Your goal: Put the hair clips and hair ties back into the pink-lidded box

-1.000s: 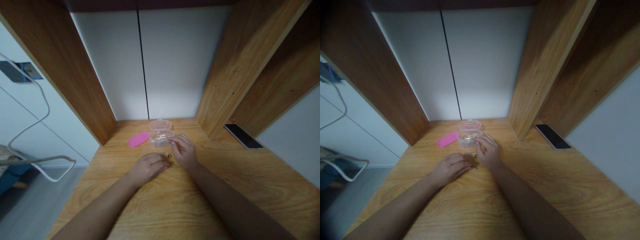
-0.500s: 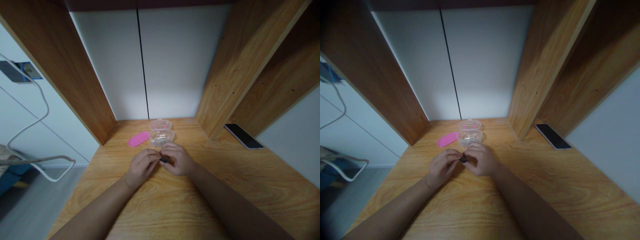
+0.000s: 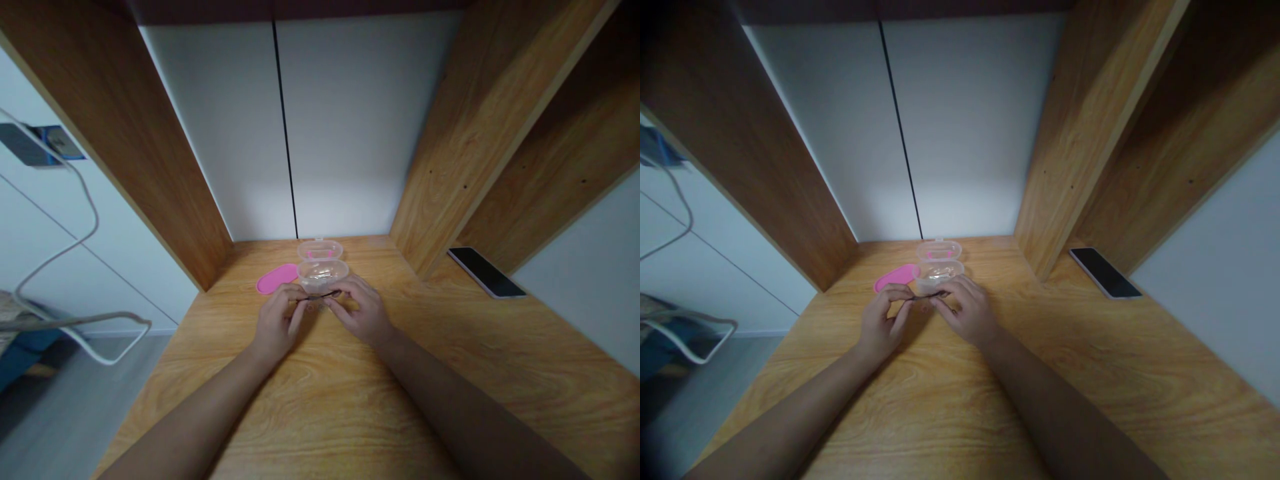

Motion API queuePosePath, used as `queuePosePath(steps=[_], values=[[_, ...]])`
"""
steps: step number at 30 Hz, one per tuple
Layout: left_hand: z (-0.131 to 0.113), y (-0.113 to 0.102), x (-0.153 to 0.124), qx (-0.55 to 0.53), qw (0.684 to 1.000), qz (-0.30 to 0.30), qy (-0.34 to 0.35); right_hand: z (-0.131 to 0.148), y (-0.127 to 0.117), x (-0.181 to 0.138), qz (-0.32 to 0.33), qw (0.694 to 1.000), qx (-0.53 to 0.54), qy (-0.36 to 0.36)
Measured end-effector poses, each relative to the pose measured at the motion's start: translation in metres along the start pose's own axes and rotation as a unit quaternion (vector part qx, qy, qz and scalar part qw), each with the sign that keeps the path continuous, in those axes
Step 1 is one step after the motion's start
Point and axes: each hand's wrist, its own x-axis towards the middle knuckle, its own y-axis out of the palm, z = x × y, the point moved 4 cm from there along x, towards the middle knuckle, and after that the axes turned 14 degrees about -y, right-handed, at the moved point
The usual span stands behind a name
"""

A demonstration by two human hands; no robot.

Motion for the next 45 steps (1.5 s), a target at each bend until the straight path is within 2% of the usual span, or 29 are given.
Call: queuePosePath(steps=[3, 10, 15, 20, 23, 29, 33, 40, 45], values=[[0.004, 0.005, 0.000, -0.009, 0.999, 0.033, -0.029, -0.001, -0.001, -0.002, -0.013, 1.000, -0.017, 0.009], [0.020, 0.018, -0.002, -0.109, 0.970, 0.084, -0.200, 0.004, -0.001, 0.004, 0.011, 1.000, -0.017, -0.021], [0.026, 0.025, -0.005, -0.163, 0.951, 0.122, -0.231, 0.000, -0.002, 0.003, 0.010, 0.999, -0.031, -0.030], [0.027, 0.028, -0.007, -0.193, 0.934, 0.131, -0.270, -0.007, 0.000, 0.000, 0.007, 1.000, -0.008, 0.008], [0.029, 0.029, -0.007, -0.201, 0.921, 0.143, -0.301, -0.006, 0.002, -0.001, 0.023, 1.000, 0.014, 0.004], [0.030, 0.021, -0.003, -0.137, 0.957, 0.068, -0.246, -0.007, 0.002, -0.002, 0.026, 0.999, 0.007, 0.022], [0.027, 0.021, -0.004, -0.136, 0.959, 0.090, -0.232, -0.007, 0.001, -0.001, 0.014, 0.999, -0.002, 0.048], [0.019, 0.024, -0.002, -0.144, 0.956, 0.131, -0.220, -0.005, 0.001, -0.002, 0.005, 0.999, 0.016, 0.041], [0.022, 0.023, -0.001, -0.155, 0.951, 0.125, -0.236, -0.009, -0.001, -0.005, -0.013, 0.996, 0.025, 0.082]])
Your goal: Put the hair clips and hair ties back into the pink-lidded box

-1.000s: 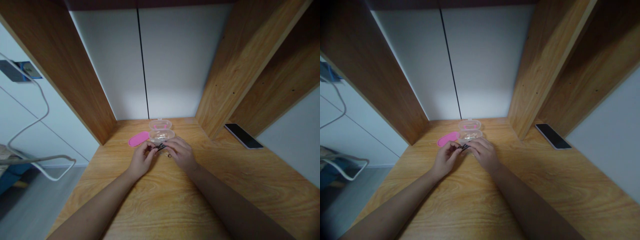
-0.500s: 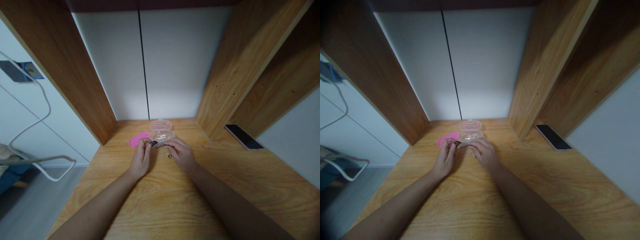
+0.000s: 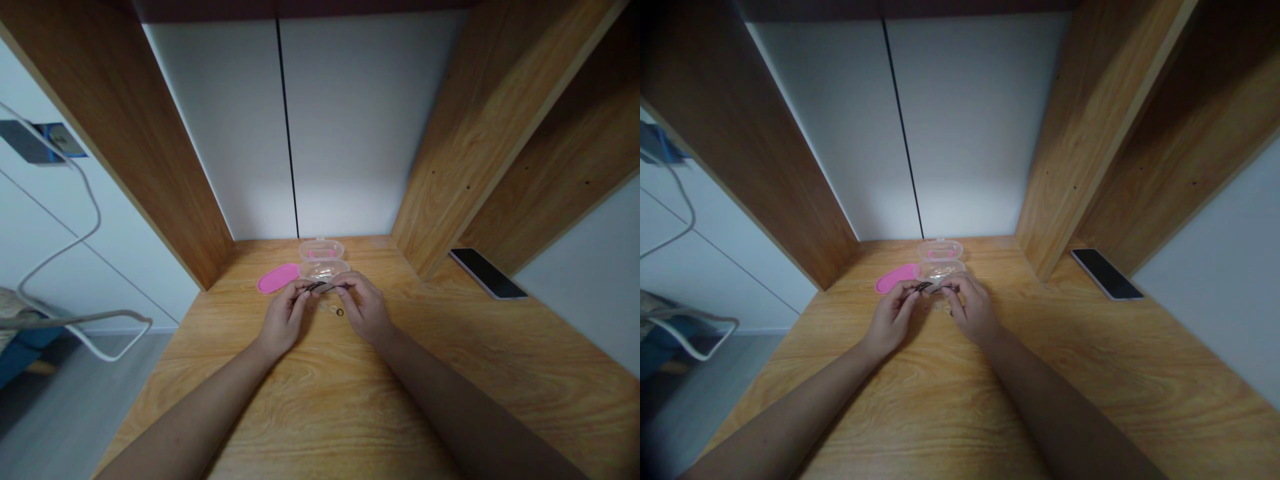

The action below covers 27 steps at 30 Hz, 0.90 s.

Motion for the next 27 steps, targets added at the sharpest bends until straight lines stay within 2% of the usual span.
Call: queuePosePath(steps=[7, 12, 18, 22, 27], values=[[0.004, -0.002, 0.001, 0.009, 0.999, -0.017, -0.027, -0.009, 0.007, -0.009, -0.010, 0.996, 0.059, 0.072], [0.004, -0.001, 0.001, 0.012, 0.999, -0.015, -0.039, -0.013, 0.010, -0.012, 0.006, 0.995, 0.045, 0.093], [0.006, 0.004, 0.000, -0.023, 0.999, 0.016, -0.037, -0.009, 0.008, -0.008, 0.026, 0.998, 0.011, 0.054], [0.009, 0.008, -0.002, -0.015, 0.998, 0.052, -0.038, 0.000, 0.008, -0.001, 0.052, 0.998, 0.033, 0.008], [0.008, 0.012, -0.004, 0.022, 0.994, 0.101, -0.021, 0.006, 0.006, 0.003, 0.033, 0.999, 0.026, -0.028]])
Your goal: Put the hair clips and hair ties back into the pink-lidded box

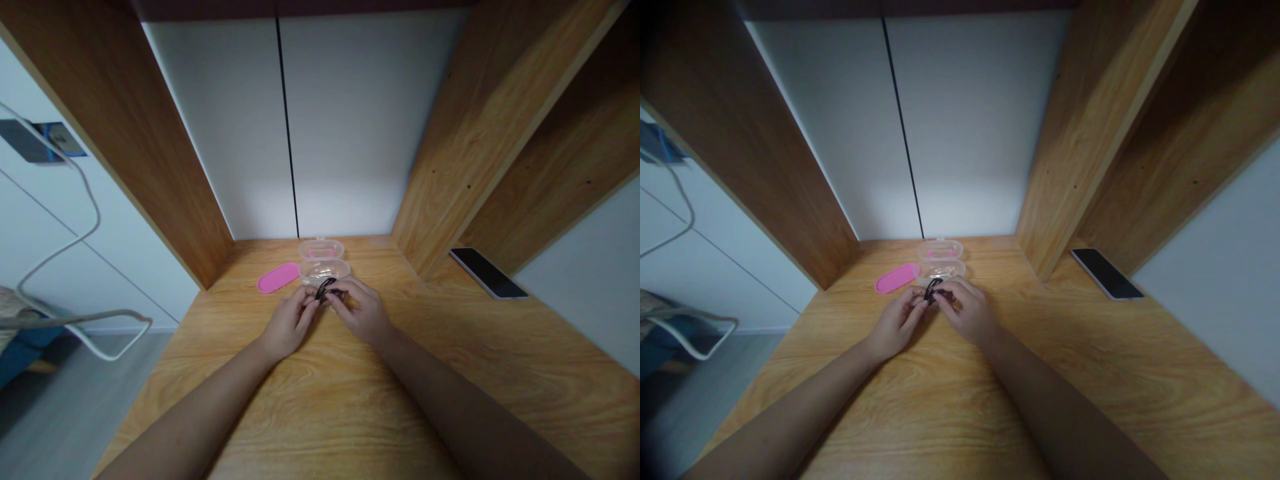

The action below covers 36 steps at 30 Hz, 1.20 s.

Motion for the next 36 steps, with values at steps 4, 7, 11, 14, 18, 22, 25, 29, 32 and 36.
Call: queuePosePath(steps=[4, 7, 11, 14, 18, 22, 25, 29, 32, 36], values=[[-0.003, -0.001, -0.001, 0.010, 1.000, 0.015, -0.002, 0.000, -0.001, -0.002, -0.012, 1.000, 0.001, -0.003], [-0.003, -0.001, 0.000, 0.019, 1.000, 0.014, -0.012, 0.000, 0.000, -0.004, -0.024, 1.000, 0.000, 0.004], [-0.001, -0.001, 0.002, -0.013, 1.000, 0.002, -0.019, -0.006, 0.002, -0.007, -0.040, 0.997, 0.030, 0.063], [0.000, -0.004, 0.002, -0.034, 0.999, -0.027, -0.010, -0.007, 0.005, -0.005, 0.003, 0.997, 0.038, 0.065], [0.001, -0.007, 0.002, -0.028, 0.998, -0.058, -0.007, -0.003, 0.006, -0.001, 0.054, 0.998, 0.036, 0.021], [0.003, -0.008, 0.003, -0.028, 0.998, -0.060, -0.014, -0.004, 0.005, -0.002, 0.033, 0.999, 0.034, 0.009], [0.004, -0.008, 0.003, -0.021, 0.998, -0.066, -0.012, -0.004, 0.006, -0.003, 0.034, 0.999, 0.031, 0.003], [0.000, -0.011, 0.003, -0.025, 0.996, -0.082, -0.026, -0.009, 0.005, -0.005, 0.006, 0.998, 0.017, 0.058], [-0.002, -0.013, 0.005, -0.051, 0.992, -0.100, -0.051, -0.017, 0.005, -0.011, -0.050, 0.987, 0.032, 0.151], [-0.001, -0.016, 0.007, -0.141, 0.981, -0.105, -0.078, -0.028, 0.012, -0.019, -0.119, 0.949, 0.137, 0.257]])
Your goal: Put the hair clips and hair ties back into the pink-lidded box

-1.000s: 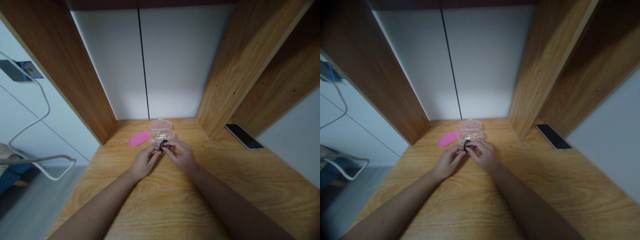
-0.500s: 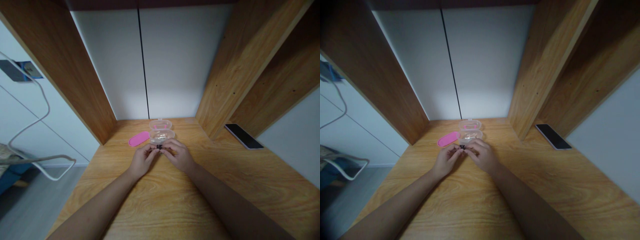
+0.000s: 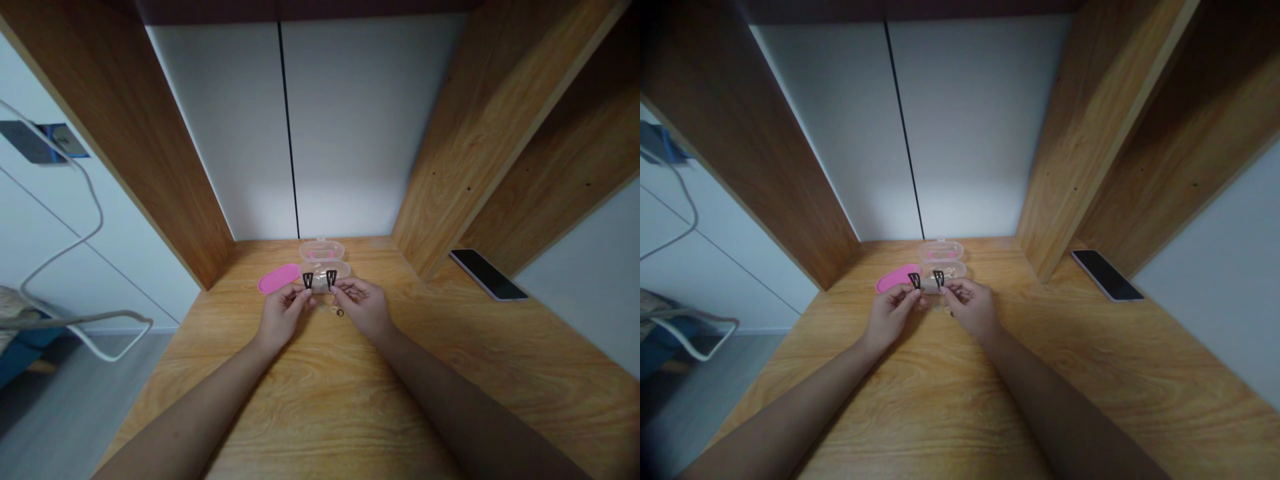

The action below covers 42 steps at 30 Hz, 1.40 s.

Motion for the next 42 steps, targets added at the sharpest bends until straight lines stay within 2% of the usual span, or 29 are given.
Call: queuePosePath(steps=[7, 16, 35, 42], values=[[0.000, 0.000, 0.002, -0.040, 0.998, 0.008, -0.048, -0.002, -0.001, 0.003, -0.047, 0.995, 0.064, 0.058], [0.010, -0.004, 0.007, -0.050, 0.994, 0.012, -0.098, 0.002, 0.001, 0.005, -0.048, 0.985, 0.111, 0.122], [0.010, 0.001, 0.008, -0.086, 0.989, 0.044, -0.114, -0.002, -0.001, 0.004, -0.044, 0.984, 0.115, 0.126], [0.008, 0.002, 0.009, -0.057, 0.992, 0.043, -0.099, -0.003, 0.000, 0.004, -0.039, 0.984, 0.120, 0.128]])
